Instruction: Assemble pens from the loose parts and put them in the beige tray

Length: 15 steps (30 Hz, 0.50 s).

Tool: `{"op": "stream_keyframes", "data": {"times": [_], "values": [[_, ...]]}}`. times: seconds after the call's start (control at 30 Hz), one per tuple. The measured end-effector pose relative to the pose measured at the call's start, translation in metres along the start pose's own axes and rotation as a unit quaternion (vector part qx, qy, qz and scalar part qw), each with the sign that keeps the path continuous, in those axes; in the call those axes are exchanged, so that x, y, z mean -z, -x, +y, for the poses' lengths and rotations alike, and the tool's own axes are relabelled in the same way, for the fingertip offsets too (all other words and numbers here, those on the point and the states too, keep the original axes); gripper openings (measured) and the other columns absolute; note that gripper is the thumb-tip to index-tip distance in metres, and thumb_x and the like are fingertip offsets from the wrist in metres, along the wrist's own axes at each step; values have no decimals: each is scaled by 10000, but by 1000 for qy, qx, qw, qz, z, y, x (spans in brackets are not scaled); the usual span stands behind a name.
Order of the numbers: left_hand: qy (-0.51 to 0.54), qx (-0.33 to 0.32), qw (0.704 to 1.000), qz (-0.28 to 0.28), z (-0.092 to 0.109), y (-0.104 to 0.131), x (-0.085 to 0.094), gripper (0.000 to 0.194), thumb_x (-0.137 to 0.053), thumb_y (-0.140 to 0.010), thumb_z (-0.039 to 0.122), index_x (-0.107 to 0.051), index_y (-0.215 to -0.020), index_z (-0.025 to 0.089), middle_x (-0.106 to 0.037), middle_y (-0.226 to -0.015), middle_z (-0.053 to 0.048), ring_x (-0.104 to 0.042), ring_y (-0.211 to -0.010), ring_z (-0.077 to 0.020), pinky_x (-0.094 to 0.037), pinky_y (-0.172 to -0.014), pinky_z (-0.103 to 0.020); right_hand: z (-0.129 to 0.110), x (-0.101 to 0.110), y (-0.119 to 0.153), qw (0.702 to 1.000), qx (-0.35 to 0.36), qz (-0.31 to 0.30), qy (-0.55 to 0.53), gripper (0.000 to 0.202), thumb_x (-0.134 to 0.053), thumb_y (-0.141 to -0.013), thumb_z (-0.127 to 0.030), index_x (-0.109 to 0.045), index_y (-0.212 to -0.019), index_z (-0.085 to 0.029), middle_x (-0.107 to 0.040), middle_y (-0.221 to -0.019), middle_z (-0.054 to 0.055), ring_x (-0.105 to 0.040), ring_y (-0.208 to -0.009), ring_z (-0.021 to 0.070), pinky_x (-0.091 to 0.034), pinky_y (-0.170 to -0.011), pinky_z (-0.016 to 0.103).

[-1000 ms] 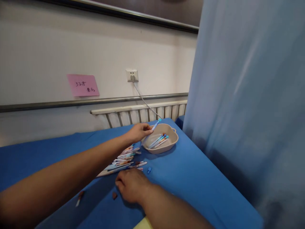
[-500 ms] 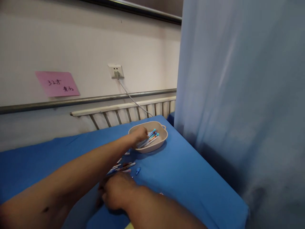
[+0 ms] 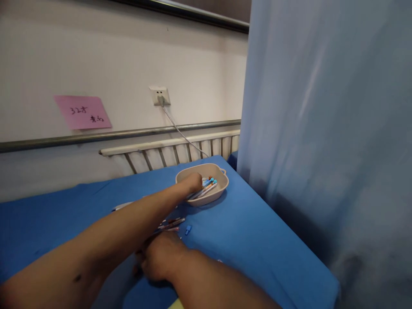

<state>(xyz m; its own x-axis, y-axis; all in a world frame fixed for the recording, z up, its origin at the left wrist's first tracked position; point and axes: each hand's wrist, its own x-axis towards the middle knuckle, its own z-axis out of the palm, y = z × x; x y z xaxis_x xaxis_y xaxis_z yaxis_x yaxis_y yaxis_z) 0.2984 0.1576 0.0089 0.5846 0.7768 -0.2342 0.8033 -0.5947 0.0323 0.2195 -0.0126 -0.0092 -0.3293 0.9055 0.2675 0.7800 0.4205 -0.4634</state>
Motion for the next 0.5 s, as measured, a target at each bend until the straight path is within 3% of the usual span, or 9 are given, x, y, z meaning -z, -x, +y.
{"op": "stream_keyframes", "data": {"times": [0.1, 0.27, 0.4, 0.5], "values": [[21, -5, 1000, 19, 2, 6, 4, 315, -566, -884, 295, -542, -1164, 152, -569, -1158, -90, -588, -995, -218, -509, -820, -394, 1, -1, 1, 1000, 2, 2, 2, 336, -431, -861, -294, -620, -1122, -202, -658, -1158, 82, -618, -1008, 260, -474, -821, 344], [85, -41, 991, 95, -1, 33, 24, 282, -546, -895, 302, -559, -1136, 156, -582, -1142, -83, -592, -976, -207, -505, -825, -400, 4, 0, 4, 999, -11, -17, -35, 252, -475, -844, -257, -669, -995, -201, -701, -1049, 60, -639, -936, 213, -461, -775, 281], [167, -81, 966, 180, -28, 91, 30, 170, -533, -855, 261, -648, -936, 164, -677, -934, -37, -617, -890, -174, -471, -802, -284, 9, -5, 5, 995, -15, 22, -100, 210, -480, -844, -222, -681, -889, -180, -724, -904, 62, -654, -834, 187, -455, -722, 259], [227, -70, 946, 220, -68, 153, 12, 228, -496, -830, 317, -649, -875, 153, -688, -805, -21, -626, -748, -161, -472, -668, -246, 19, -13, 2, 971, -56, 95, -211, 167, -492, -825, -191, -658, -813, -185, -709, -752, 22, -642, -685, 146, -452, -625, 229]]}}
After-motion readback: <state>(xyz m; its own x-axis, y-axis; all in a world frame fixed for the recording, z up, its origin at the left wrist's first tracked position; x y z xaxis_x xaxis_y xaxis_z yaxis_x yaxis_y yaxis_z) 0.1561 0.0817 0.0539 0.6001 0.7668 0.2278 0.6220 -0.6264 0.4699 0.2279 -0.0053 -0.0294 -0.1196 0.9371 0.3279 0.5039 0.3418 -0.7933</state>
